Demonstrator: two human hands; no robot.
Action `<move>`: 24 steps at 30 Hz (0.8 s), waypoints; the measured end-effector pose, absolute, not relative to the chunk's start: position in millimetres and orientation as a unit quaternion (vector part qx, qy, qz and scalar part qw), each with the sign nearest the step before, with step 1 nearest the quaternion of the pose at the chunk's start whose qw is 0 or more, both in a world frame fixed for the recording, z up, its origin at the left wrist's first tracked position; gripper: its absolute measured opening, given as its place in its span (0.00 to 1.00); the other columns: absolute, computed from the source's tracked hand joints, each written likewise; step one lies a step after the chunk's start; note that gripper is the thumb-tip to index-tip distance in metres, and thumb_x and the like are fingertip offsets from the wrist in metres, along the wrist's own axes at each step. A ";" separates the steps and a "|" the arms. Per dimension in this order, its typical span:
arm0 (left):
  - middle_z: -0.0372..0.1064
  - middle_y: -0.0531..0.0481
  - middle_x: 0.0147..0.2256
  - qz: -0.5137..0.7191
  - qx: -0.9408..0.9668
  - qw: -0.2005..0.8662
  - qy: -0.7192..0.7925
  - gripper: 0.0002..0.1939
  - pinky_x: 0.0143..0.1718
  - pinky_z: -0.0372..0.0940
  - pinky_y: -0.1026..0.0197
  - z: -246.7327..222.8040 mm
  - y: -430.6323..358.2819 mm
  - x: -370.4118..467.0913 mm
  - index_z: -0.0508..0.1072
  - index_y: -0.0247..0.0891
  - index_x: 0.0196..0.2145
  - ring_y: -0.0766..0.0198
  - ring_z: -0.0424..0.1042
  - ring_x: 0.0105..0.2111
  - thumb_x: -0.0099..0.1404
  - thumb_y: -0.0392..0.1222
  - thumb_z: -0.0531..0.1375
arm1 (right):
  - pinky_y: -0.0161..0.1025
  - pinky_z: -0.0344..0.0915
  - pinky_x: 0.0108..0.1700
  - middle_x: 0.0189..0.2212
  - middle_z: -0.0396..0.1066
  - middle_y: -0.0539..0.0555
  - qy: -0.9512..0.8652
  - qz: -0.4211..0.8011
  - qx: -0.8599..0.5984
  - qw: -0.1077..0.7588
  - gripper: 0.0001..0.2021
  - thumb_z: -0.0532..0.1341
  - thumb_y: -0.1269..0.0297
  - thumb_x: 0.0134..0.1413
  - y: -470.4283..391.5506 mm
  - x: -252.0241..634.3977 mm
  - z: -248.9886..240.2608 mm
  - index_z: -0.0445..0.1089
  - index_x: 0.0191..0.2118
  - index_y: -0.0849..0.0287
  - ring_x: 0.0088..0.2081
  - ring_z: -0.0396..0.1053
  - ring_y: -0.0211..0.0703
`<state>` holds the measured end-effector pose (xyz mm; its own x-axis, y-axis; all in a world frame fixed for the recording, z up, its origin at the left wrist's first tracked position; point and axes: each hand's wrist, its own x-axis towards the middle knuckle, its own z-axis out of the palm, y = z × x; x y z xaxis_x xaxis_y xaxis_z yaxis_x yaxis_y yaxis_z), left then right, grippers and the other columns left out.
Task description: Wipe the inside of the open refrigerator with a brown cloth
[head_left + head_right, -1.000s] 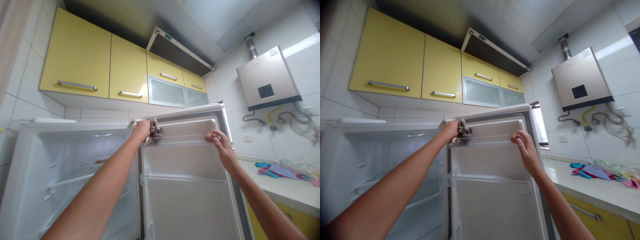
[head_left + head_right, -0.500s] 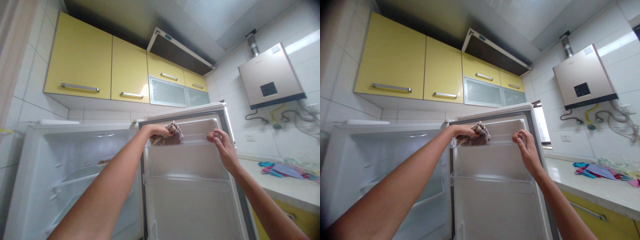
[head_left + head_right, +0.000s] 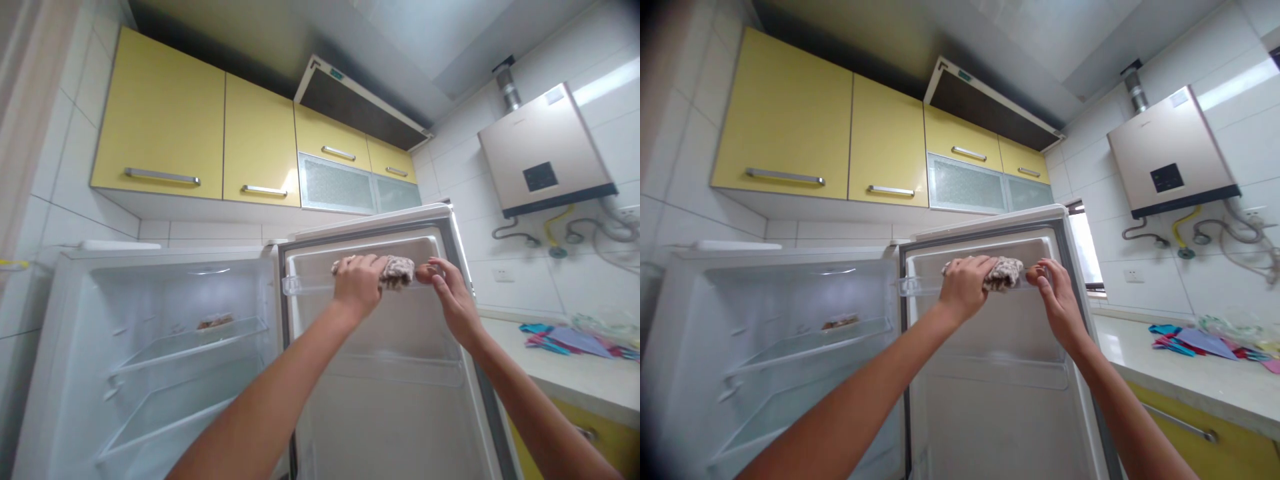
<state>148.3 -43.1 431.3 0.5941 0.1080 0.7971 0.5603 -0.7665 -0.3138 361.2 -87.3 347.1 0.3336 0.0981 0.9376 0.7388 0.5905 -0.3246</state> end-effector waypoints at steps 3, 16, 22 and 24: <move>0.62 0.44 0.67 -0.454 -0.810 0.340 -0.145 0.28 0.62 0.57 0.39 395.1 -34.6 140.7 0.63 0.49 0.65 0.48 0.61 0.66 0.69 0.34 0.50 | 0.63 0.54 0.68 0.60 0.65 0.59 -0.532 -0.223 -0.391 0.717 0.24 0.52 0.42 0.63 -88.7 359.3 347.1 0.65 0.57 0.50 0.64 0.61 0.57; 0.71 0.48 0.61 -0.411 -0.823 0.384 -0.081 0.22 0.69 0.47 0.31 356.8 17.7 97.5 0.72 0.56 0.57 0.49 0.63 0.66 0.71 0.36 0.54 | 0.63 0.52 0.68 0.61 0.65 0.60 -0.541 -0.215 -0.390 0.714 0.25 0.51 0.42 0.64 -86.9 365.2 345.5 0.65 0.58 0.50 0.64 0.60 0.56; 0.75 0.46 0.57 -0.468 -0.764 0.383 -0.225 0.30 0.59 0.65 0.40 321.4 64.6 55.0 0.70 0.55 0.60 0.47 0.73 0.55 0.65 0.29 0.55 | 0.63 0.54 0.67 0.58 0.67 0.60 -0.535 -0.207 -0.392 0.719 0.25 0.51 0.41 0.63 -85.8 366.9 345.7 0.65 0.57 0.51 0.62 0.63 0.56; 0.70 0.44 0.61 -0.547 -0.725 0.318 -0.273 0.31 0.62 0.64 0.39 312.1 70.6 48.9 0.68 0.51 0.62 0.46 0.70 0.60 0.63 0.30 0.55 | 0.63 0.55 0.67 0.57 0.67 0.60 -0.537 -0.208 -0.392 0.718 0.25 0.52 0.42 0.63 -85.8 366.4 345.4 0.65 0.58 0.51 0.61 0.63 0.56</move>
<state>48.9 70.6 312.1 0.2530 0.0482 0.9663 0.7430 -0.6493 -0.1621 366.4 -85.8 345.4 0.3368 0.1219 0.9336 0.7195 0.6063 -0.3387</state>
